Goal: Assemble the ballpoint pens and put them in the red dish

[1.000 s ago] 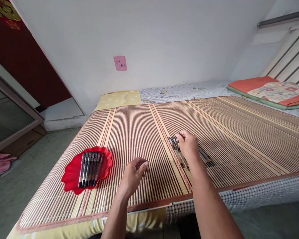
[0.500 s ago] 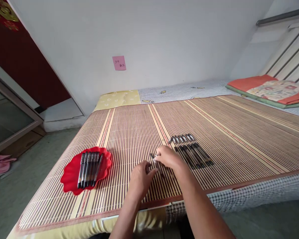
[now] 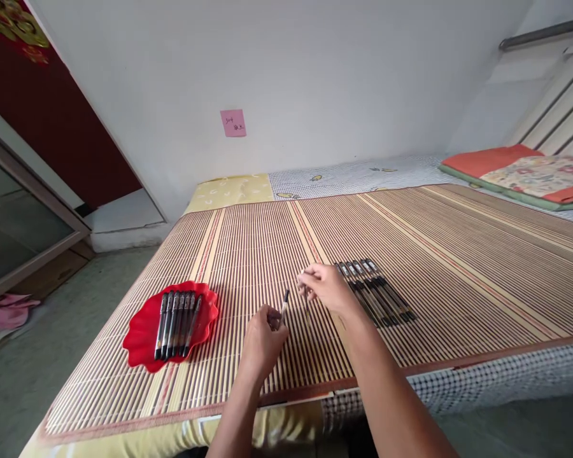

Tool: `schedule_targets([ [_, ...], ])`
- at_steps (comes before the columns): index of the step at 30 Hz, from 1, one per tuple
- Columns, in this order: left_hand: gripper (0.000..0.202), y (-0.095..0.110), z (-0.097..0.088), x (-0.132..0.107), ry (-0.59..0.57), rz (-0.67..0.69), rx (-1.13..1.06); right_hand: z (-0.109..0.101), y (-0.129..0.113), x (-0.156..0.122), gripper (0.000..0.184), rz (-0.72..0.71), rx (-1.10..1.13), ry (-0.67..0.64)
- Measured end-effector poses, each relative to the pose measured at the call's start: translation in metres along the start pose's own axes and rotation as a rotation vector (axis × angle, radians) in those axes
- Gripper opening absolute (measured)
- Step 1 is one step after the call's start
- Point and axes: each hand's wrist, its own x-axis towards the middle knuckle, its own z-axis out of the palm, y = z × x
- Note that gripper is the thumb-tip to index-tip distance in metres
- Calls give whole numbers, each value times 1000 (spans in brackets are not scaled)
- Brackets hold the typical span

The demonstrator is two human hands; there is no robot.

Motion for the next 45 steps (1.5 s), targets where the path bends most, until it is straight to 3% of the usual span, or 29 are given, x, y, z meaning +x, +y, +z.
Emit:
schedule_targets([
  [4,9,-4,-12,4,-17,67,-158,-20,-23,-7,24,-231,388,387],
  [7,8,-2,-16,3,-14,114,-207,-20,-39,-15,25,-333,506,512],
  [15,10,12,-21,-5,-46,150,-284,-8,-56,-26,25,-385,490,508],
  [28,9,7,-20,-6,-66,181,-381,-9,-63,-31,22,-444,512,535],
  [38,8,15,-25,-8,-20,215,-280,-13,-62,-31,21,-435,488,500],
  [45,15,17,-26,-9,35,346,-217,-18,-60,-32,22,-461,485,508],
])
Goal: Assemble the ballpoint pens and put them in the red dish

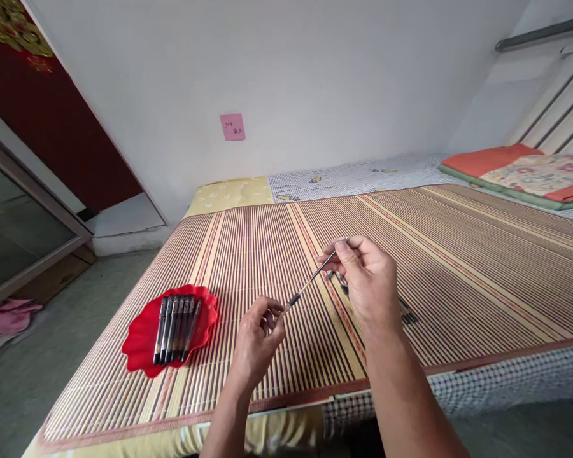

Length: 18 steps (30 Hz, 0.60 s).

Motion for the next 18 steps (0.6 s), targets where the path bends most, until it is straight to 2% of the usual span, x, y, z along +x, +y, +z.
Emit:
schedule_targets([
  [3,15,2,0,0,6,18,8,1,-4,-1,21,-17,4,7],
  [11,15,7,-1,-1,-5,34,24,3,-17,-6,15,-92,-108,-80],
  [15,12,11,-3,-2,22,66,-36,6,-17,-9,14,3,-52,-211],
  [18,5,11,-4,-3,-6,8,-266,9,-12,-10,15,94,-2,-354],
])
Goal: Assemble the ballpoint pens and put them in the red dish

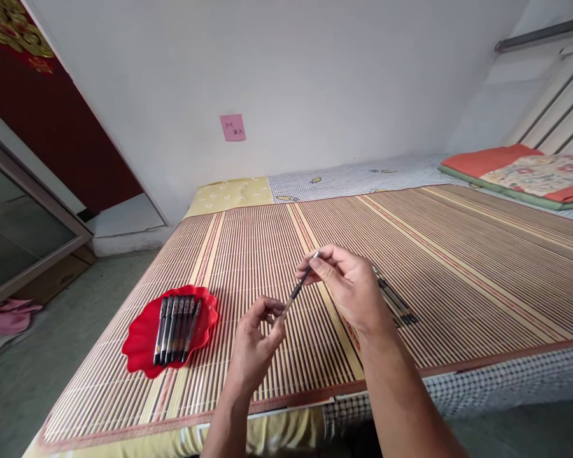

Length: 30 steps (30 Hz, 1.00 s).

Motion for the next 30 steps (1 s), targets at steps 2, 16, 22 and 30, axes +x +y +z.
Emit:
schedule_targets([
  [2,6,-1,0,-1,-30,-76,-216,2,4,1,15,34,8,-76],
  [16,20,-5,4,-4,-152,-238,-603,-11,16,5,25,180,-87,-173],
  [22,20,-6,5,-5,-192,-264,-637,-8,17,5,18,209,-17,-209],
  [30,20,-4,6,-5,-235,-263,-656,-10,23,7,19,210,-69,-195],
])
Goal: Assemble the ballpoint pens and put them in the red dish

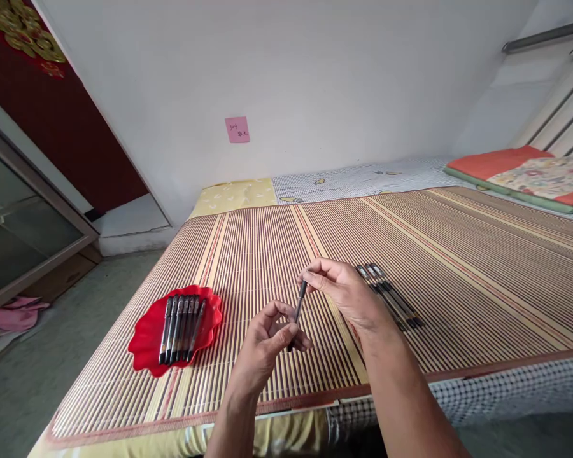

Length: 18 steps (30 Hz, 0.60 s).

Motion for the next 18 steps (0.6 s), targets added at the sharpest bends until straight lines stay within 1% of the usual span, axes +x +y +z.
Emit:
schedule_targets([
  [3,24,1,2,0,6,-5,-1,0,4,1,22,17,0,41],
  [5,25,1,2,0,16,-8,4,-1,5,1,22,26,9,47],
  [9,23,-1,0,1,27,-14,31,-2,6,0,23,31,98,-7],
  [12,21,0,-1,1,32,-14,35,-3,7,-1,18,38,149,-36],
  [15,21,1,1,0,11,-5,28,-4,10,0,16,52,132,-24],
  [18,21,0,2,0,-5,-5,28,-5,12,1,19,70,72,15],
])
